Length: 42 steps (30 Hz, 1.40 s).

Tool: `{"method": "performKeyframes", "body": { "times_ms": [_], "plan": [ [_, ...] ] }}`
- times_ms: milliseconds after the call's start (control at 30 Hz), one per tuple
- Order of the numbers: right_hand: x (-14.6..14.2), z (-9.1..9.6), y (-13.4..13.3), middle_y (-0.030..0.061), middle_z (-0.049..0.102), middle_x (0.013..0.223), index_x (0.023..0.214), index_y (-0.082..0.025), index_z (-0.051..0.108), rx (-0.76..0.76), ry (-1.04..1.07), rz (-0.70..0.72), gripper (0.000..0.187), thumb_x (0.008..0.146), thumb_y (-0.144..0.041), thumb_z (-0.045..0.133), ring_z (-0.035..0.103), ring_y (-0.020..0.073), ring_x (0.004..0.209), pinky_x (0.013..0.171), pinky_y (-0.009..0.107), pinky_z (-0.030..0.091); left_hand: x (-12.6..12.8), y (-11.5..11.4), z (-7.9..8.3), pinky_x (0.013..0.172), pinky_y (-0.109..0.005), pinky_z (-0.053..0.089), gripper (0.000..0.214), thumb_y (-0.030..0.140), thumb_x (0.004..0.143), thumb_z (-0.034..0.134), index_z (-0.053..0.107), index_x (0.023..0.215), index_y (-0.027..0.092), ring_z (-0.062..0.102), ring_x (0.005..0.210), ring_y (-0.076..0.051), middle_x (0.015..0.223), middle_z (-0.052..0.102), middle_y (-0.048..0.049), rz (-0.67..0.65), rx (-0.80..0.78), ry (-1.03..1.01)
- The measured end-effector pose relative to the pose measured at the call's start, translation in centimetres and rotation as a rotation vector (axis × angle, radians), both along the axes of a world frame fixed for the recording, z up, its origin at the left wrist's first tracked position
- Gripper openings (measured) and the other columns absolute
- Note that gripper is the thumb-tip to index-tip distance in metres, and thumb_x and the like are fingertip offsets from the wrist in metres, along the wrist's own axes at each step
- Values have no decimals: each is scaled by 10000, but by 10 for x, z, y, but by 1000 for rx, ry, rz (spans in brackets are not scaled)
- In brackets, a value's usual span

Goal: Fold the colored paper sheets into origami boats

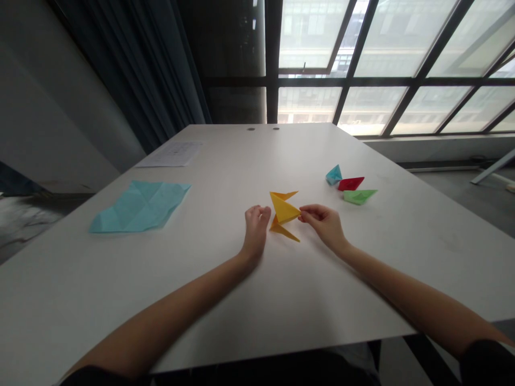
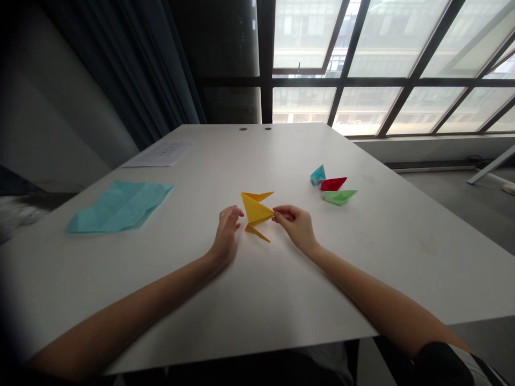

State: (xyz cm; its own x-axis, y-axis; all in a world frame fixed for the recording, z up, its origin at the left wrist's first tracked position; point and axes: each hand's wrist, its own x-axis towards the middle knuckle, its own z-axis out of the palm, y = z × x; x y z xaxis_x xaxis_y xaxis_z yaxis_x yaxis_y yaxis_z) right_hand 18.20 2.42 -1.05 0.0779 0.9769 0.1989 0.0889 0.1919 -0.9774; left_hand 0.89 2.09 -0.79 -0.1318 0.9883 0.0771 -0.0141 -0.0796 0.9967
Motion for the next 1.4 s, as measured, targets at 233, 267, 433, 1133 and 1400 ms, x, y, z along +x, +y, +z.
{"method": "performKeyframes", "body": {
  "times_ms": [233, 267, 433, 1133, 1400],
  "plan": [
    [-6, 2, -8, 51, 691, 752, 841, -162, 650, 44, 5, 88, 246, 677, -346, 649, 660, 186, 720, 711, 326, 539, -3, -5, 9, 718, -301, 431, 300, 398, 667, 624, 641, 837, 152, 552, 789, -196, 825, 616, -56, -309, 87, 281],
    [-7, 2, -9, 51, 692, 773, 850, -169, 651, 52, 10, 121, 240, 685, -343, 643, 658, 186, 740, 726, 329, 536, -3, -5, 9, 679, -287, 435, 281, 377, 674, 622, 638, 833, 146, 563, 744, -185, 799, 626, -53, -341, 66, 216],
    [-7, -1, -11, 53, 685, 858, 882, -194, 654, 98, -32, 181, 236, 691, -332, 643, 644, 189, 801, 766, 339, 525, 0, -3, 3, 679, -275, 440, 225, 298, 648, 654, 637, 812, 145, 573, 752, -180, 805, 639, -47, -349, 36, 12],
    [-7, -1, -11, 46, 691, 858, 884, -196, 657, 52, 2, 237, 223, 701, -321, 639, 648, 181, 791, 768, 340, 521, -2, -1, 9, 703, -282, 430, 245, 354, 687, 624, 628, 803, 138, 562, 766, -182, 811, 626, -50, -401, -87, -90],
    [-9, -2, -6, 32, 684, 763, 814, -174, 659, -105, 150, 174, 262, 606, -323, 714, 631, 155, 708, 728, 329, 516, -3, -6, 5, 746, -288, 423, 300, 326, 584, 709, 612, 830, 185, 528, 900, -218, 835, 598, -38, -255, -41, -80]
  ]
}}
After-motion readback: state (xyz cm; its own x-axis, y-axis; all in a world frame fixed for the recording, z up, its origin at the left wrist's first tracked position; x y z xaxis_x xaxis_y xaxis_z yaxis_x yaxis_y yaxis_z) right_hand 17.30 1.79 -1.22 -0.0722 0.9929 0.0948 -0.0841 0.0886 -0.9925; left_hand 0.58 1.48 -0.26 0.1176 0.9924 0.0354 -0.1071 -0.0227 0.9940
